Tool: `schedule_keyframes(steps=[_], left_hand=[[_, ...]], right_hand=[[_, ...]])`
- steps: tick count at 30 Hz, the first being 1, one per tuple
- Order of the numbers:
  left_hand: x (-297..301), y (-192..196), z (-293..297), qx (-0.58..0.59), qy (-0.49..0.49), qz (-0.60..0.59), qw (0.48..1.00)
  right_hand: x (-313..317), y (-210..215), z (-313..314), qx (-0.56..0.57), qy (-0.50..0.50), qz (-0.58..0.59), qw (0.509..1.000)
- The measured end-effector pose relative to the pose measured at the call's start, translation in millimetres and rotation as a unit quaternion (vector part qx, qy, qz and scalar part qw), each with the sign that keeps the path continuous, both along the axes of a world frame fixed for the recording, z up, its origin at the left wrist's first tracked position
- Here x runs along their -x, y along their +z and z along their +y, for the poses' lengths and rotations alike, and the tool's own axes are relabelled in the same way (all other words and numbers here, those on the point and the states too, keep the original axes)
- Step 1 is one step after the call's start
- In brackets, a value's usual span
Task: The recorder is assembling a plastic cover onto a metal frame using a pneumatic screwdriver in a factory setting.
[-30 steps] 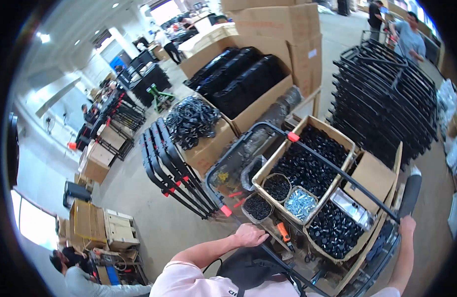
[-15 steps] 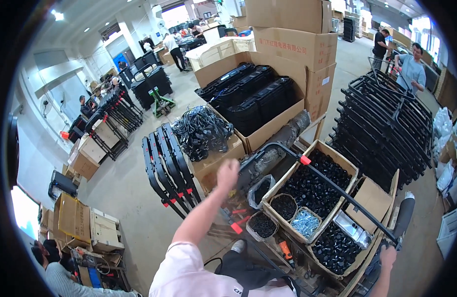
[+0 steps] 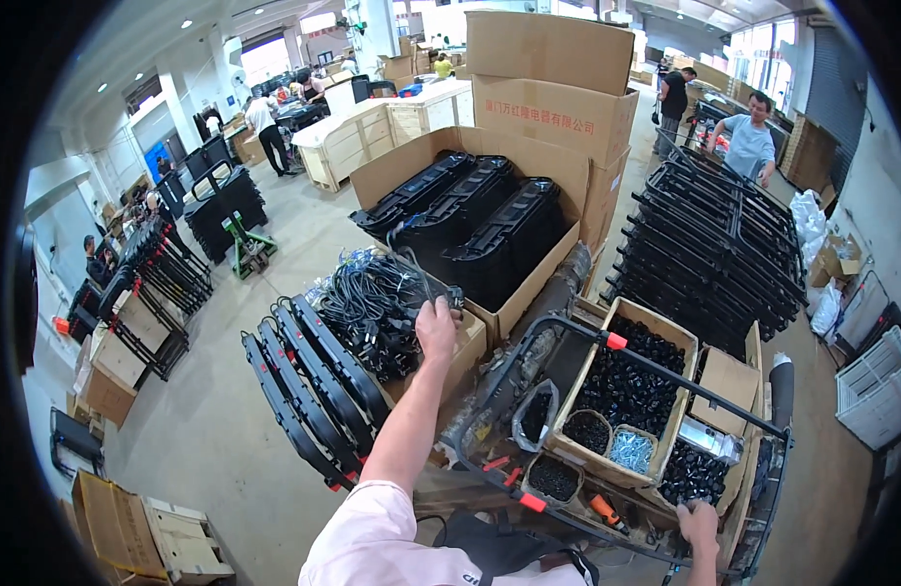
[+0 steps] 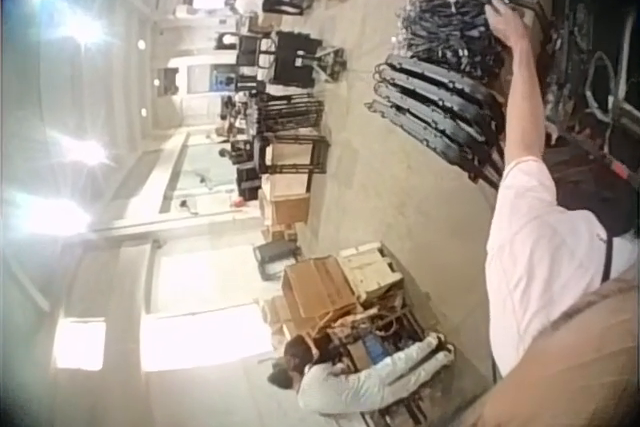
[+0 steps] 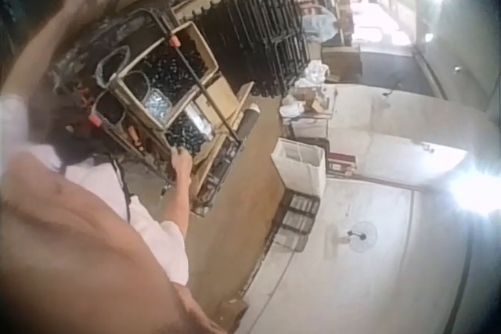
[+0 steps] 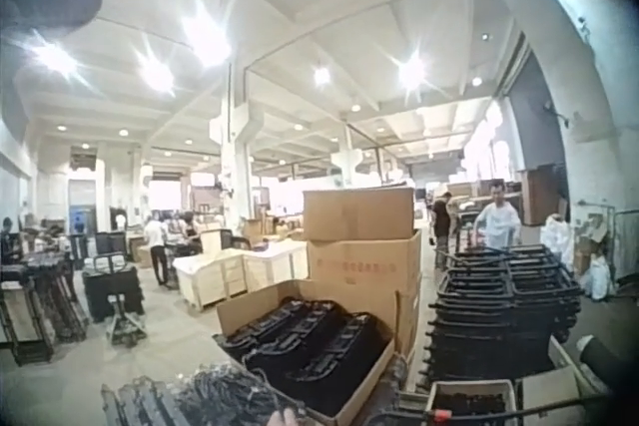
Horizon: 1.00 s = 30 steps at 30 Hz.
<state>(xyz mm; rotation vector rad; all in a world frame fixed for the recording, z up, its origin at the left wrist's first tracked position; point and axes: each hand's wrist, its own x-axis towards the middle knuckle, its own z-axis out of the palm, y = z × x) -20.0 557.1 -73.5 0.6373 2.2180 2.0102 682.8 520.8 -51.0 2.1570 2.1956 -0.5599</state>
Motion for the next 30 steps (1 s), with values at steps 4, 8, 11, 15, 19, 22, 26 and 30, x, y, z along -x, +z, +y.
schedule_keyframes(steps=[4,8,11,15,19,22,26,30], left_hand=[[-65,80,-44,-0.092,-0.137,0.005,0.986],[-128,108,-100,-0.085,-0.256,0.058,0.961],[-167,92,-137,-0.055,-0.333,0.088,0.937],[-195,74,-173,0.054,-0.447,0.300,0.841],[-184,73,-178,0.076,-0.496,-0.042,0.864],[-201,57,-155,-0.036,-0.467,-0.063,0.881],[-219,42,-156,-0.005,-0.515,-0.056,0.855],[-250,51,-167,-0.012,-0.626,-0.208,0.751]], right_hand=[[112,48,3,-0.147,0.074,0.139,0.976],[236,112,11,-0.116,0.139,0.354,0.918],[318,129,7,-0.056,0.197,0.506,0.838],[365,131,-26,-0.001,0.210,0.513,0.832],[337,98,-58,-0.049,0.132,0.485,0.863],[330,76,-91,-0.100,0.136,0.408,0.897],[304,126,-103,-0.202,0.269,0.274,0.901],[250,141,-65,-0.182,0.105,0.415,0.885]])
